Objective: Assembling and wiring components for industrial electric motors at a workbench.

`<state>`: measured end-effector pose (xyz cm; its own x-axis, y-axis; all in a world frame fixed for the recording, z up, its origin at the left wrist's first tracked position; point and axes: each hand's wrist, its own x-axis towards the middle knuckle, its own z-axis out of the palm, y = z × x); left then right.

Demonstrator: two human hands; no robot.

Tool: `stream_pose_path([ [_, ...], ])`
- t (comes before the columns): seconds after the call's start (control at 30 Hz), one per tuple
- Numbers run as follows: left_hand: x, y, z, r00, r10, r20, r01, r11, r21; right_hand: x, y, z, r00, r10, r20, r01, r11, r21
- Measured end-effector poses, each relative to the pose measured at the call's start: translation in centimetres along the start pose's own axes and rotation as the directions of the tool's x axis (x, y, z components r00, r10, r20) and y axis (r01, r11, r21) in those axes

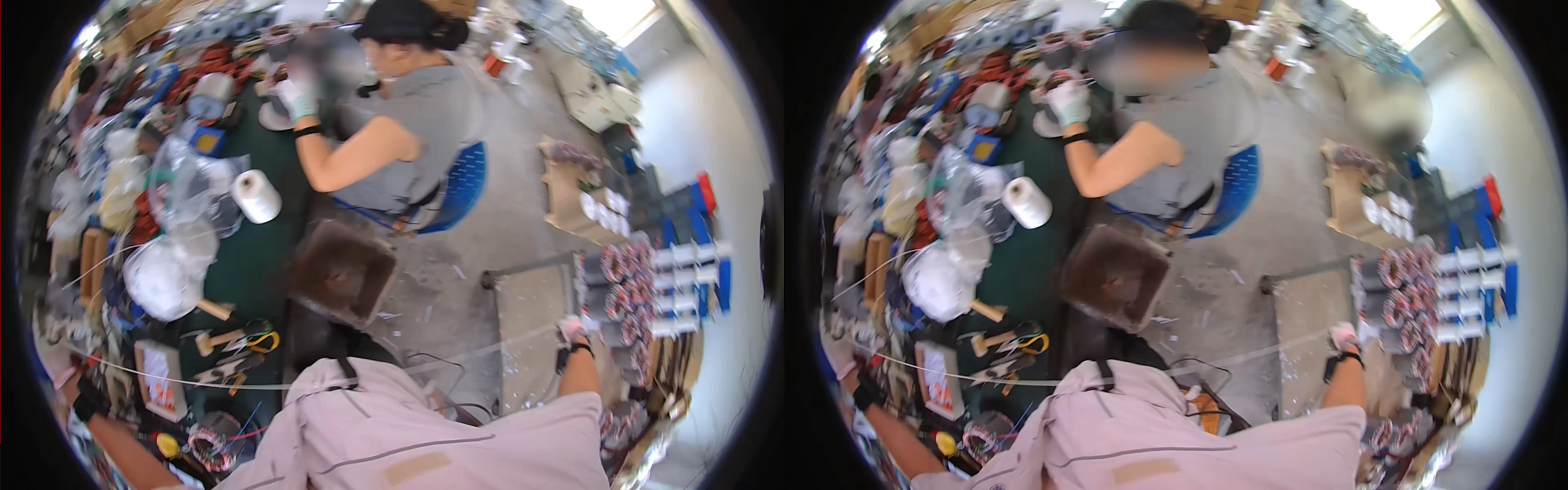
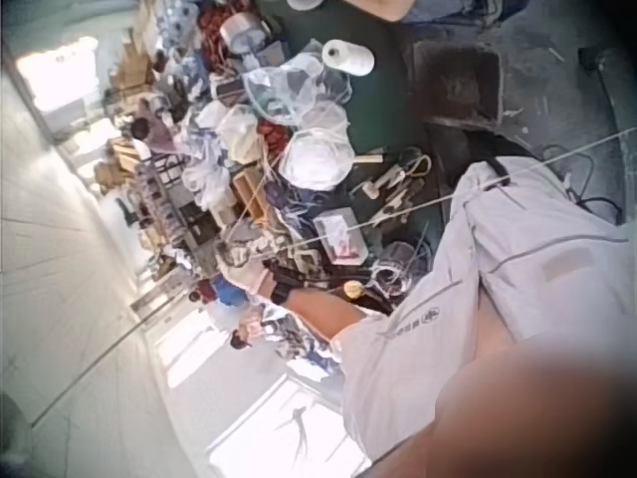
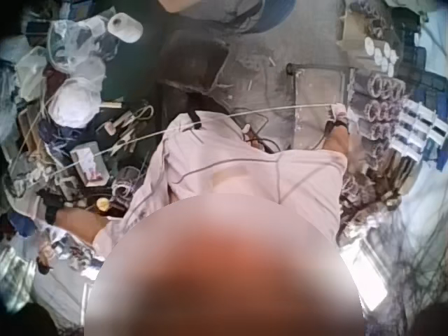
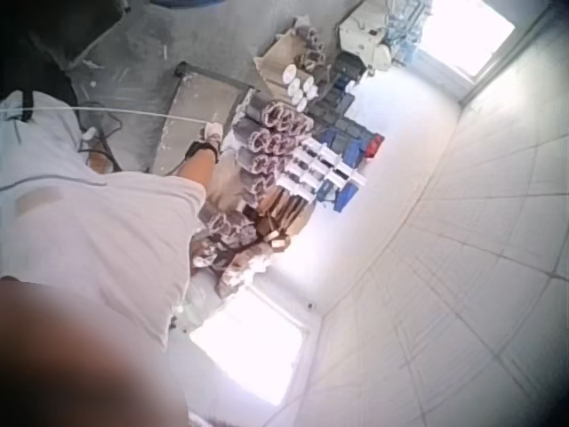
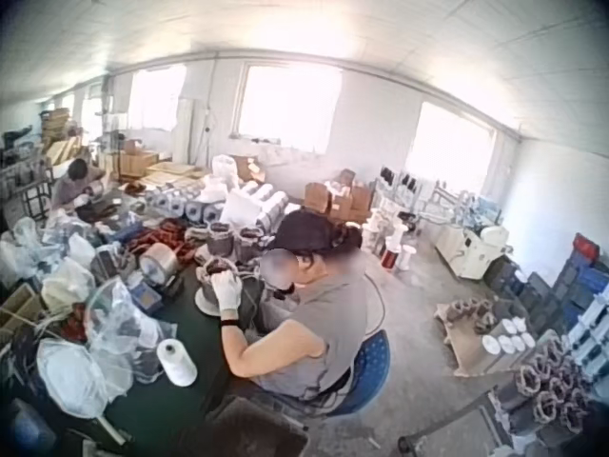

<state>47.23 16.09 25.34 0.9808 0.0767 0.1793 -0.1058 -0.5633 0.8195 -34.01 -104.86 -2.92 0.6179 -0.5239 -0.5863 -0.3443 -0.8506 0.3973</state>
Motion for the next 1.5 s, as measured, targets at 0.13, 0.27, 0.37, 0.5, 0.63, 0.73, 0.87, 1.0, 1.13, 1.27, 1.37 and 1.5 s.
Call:
stream_pose_path([
  [0.13,-5.0,12.0,10.1,0.973,-0.229,-0.043,0.139,0.719,-0.681,-2.8,-3.6,-0.1,0.914,-0.160,0.373,0.269,0.927,-0.262],
  [0.27,-16.7,15.3,9.2,0.941,-0.270,-0.203,0.043,0.693,-0.720,9.3,-13.6,-12.5,0.969,-0.217,0.121,0.208,0.974,0.083],
  [0.37,-23.3,16.8,10.0,0.872,-0.392,-0.294,0.020,0.628,-0.778,14.9,-34.5,-27.1,0.849,-0.468,-0.245,0.510,0.848,0.145],
  [0.5,-30.5,15.5,10.9,0.865,-0.374,-0.334,-0.007,0.656,-0.755,8.8,-60.3,-43.8,0.289,-0.900,-0.327,0.957,0.273,0.096],
  [0.63,-34.3,14.7,11.5,0.773,-0.495,-0.396,0.008,0.633,-0.774,5.0,-75.5,-44.0,-0.047,-0.949,-0.310,0.976,0.022,-0.216],
  [0.73,-36.0,14.1,11.5,0.727,-0.546,-0.416,-0.005,0.602,-0.798,3.4,-80.4,-43.7,0.068,-0.923,-0.379,0.845,0.255,-0.470],
  [0.87,-38.0,12.5,10.9,0.713,-0.570,-0.409,0.002,0.585,-0.811,3.1,-81.9,-41.8,0.161,-0.907,-0.389,0.741,0.372,-0.559],
  [1.0,-38.0,12.3,10.4,0.718,-0.560,-0.414,-0.016,0.582,-0.813,4.8,-81.1,-41.3,0.224,-0.914,-0.339,0.769,0.379,-0.515],
  [1.13,-37.2,13.0,10.3,0.685,-0.575,-0.447,-0.021,0.598,-0.801,5.7,-80.8,-42.4,0.276,-0.914,-0.298,0.854,0.376,-0.359],
  [1.27,-36.8,12.8,10.0,0.743,-0.529,-0.409,-0.020,0.594,-0.804,7.0,-80.2,-43.3,0.311,-0.916,-0.253,0.928,0.350,-0.130],
  [1.37,-37.1,12.6,9.7,0.773,-0.501,-0.390,-0.027,0.588,-0.809,6.6,-79.2,-45.2,0.337,-0.923,-0.185,0.942,0.330,0.066],
  [1.5,-37.7,12.7,9.7,0.747,-0.512,-0.424,-0.027,0.615,-0.788,8.2,-76.0,-48.6,0.314,-0.881,-0.354,0.902,0.160,0.401],
])
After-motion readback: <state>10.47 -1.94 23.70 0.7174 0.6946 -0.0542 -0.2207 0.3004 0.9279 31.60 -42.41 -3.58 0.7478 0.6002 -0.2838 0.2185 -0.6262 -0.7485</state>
